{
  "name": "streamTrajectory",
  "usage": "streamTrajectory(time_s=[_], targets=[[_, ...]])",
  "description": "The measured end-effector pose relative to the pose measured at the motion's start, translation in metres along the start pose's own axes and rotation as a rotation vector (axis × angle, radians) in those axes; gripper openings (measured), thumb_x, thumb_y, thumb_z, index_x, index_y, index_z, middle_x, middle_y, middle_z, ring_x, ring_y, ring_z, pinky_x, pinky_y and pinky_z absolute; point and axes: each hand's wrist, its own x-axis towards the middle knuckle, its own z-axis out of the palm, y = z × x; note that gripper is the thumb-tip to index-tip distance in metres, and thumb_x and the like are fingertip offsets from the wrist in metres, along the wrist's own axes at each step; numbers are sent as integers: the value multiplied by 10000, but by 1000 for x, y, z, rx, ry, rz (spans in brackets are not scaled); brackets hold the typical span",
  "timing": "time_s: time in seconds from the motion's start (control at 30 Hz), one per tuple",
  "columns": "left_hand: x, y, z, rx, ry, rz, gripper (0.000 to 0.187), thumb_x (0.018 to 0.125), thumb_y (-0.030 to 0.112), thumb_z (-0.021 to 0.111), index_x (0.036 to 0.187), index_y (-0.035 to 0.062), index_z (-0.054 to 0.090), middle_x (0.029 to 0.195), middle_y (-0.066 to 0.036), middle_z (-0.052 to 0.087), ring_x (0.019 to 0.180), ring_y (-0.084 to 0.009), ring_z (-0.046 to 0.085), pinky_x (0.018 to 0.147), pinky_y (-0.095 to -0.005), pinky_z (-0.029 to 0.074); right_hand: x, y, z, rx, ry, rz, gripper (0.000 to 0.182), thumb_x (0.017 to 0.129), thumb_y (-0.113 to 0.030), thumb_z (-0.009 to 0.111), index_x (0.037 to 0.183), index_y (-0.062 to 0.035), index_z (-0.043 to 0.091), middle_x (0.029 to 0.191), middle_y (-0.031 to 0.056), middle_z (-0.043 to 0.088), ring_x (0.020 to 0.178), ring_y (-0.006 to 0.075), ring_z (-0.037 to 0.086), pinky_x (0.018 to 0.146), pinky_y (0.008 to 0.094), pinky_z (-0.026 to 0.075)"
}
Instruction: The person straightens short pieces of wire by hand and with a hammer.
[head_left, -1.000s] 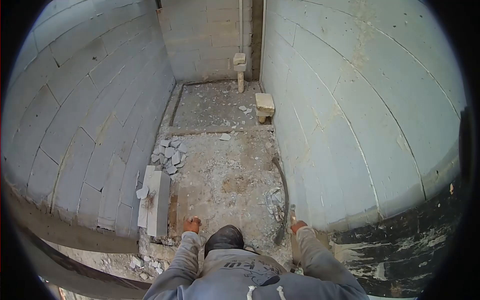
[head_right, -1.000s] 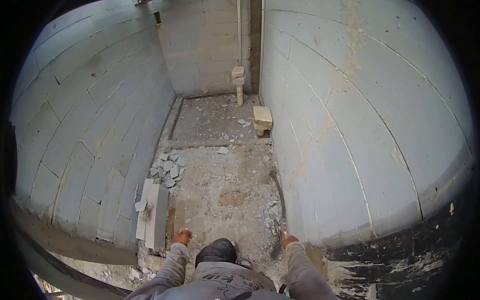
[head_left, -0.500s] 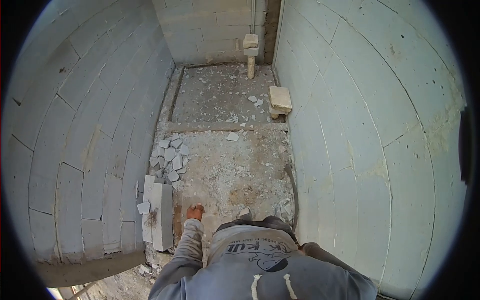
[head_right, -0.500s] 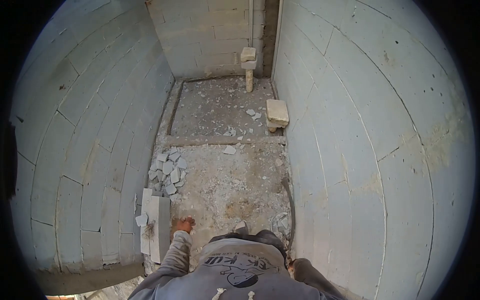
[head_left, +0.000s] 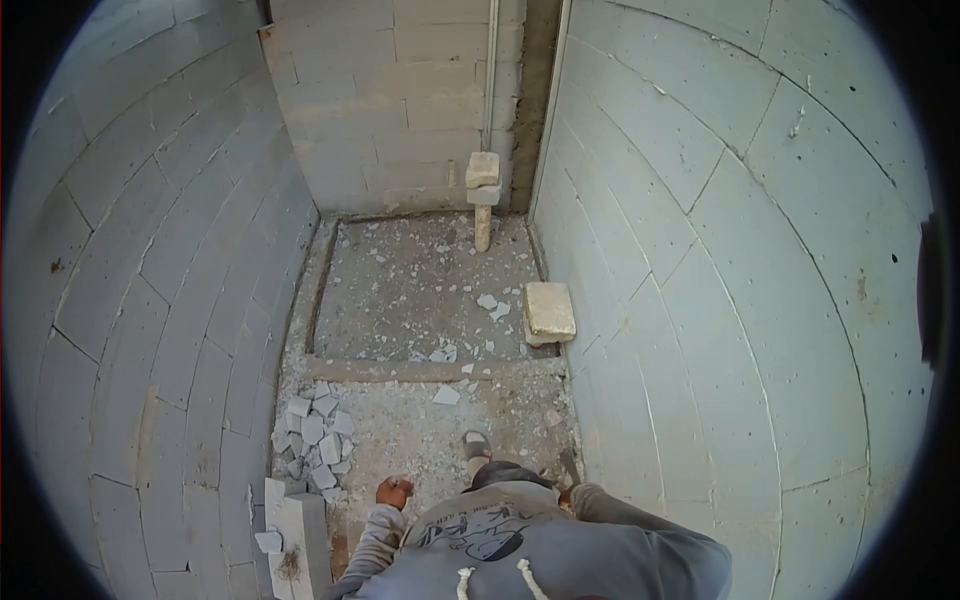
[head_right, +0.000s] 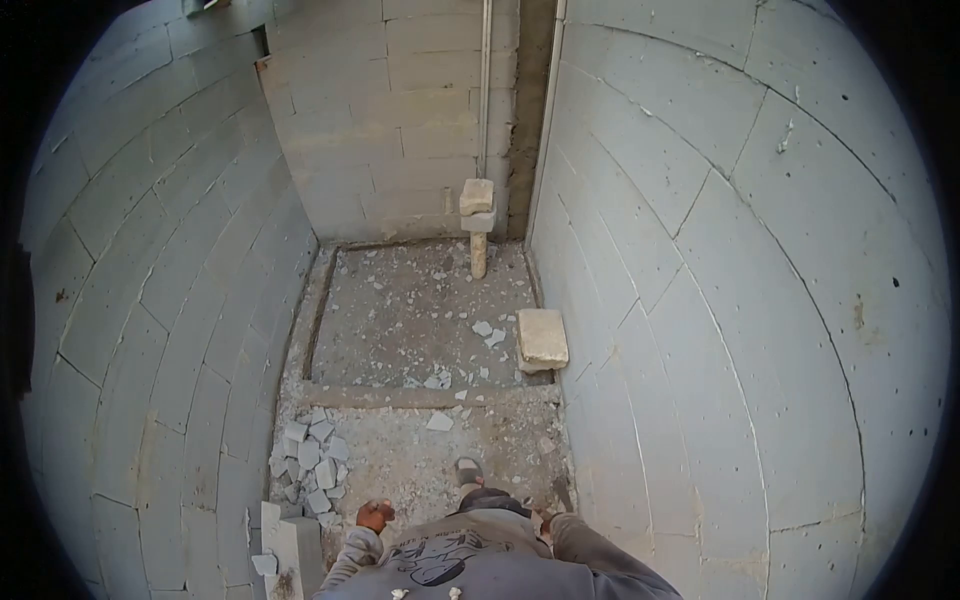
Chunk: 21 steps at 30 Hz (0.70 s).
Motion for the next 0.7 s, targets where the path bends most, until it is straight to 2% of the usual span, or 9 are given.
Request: streamTrajectory(time_s=[0.1,0.27,0.37,0.43,0.47,0.53,0.57,0.63,0.7], targets=[[93,0,-23,-166,148,6,137,819,115,582,838,-19,602,668,-96,616,539,-179,569,470,-324,449,42,-20,-103,-19,172,-25,515,777,-339,586,1208,-59,555,1176,182,579,1065,313,572,889,407,457],[195,111,-49,-290,227,-38,124,805,97,587,850,-19,580,629,-71,586,476,-157,518,432,-291,397,50,-80,-269,-91,213,-58,517,772,-325,585,1211,-55,555,1175,197,577,1083,311,567,902,411,453],[268,137,-22,-297,296,71,106,808,108,574,800,3,586,620,-57,576,466,-144,502,424,-277,379,86,-88,-345,275,387,29,653,709,-376,671,1223,-1,528,1206,212,553,1128,325,534,948,395,425],[324,151,-13,794,14,-13,314,802,301,542,869,14,651,875,-161,672,816,-307,642,730,-374,501,85,-105,-400,357,367,83,709,710,-408,698,1253,3,499,1248,198,529,1156,324,511,962,394,410],[344,166,-4,1149,-285,166,421,776,404,530,992,65,655,1058,-159,629,1053,-293,572,926,-363,428,88,-111,-415,400,366,86,722,714,-417,695,1272,-11,485,1270,193,514,1163,318,507,964,393,408],[389,185,19,1002,-272,-140,431,809,424,502,1022,83,658,1112,-175,605,1079,-318,554,966,-357,402,121,-117,-425,460,304,109,729,720,-419,692,1286,-16,470,1291,188,496,1167,310,505,960,387,411],[406,223,23,1023,-289,-114,431,809,424,502,1022,83,658,1112,-175,605,1079,-318,554,966,-357,402,133,-122,-442,487,273,131,737,726,-421,690,1299,-21,454,1313,184,478,1170,303,504,956,381,414],[424,311,36,1078,51,-13,478,816,445,503,1020,37,647,1073,-188,620,1060,-339,563,942,-381,415,145,-132,-470,560,323,166,729,728,-415,690,1295,-20,457,1300,185,483,1159,304,508,948,384,418],[496,336,17,969,-205,122,501,801,431,554,1002,-22,626,994,-190,647,983,-334,600,907,-391,432,167,-138,-466,630,335,220,713,733,-404,689,1287,-16,463,1274,186,494,1136,304,517,931,389,427]])
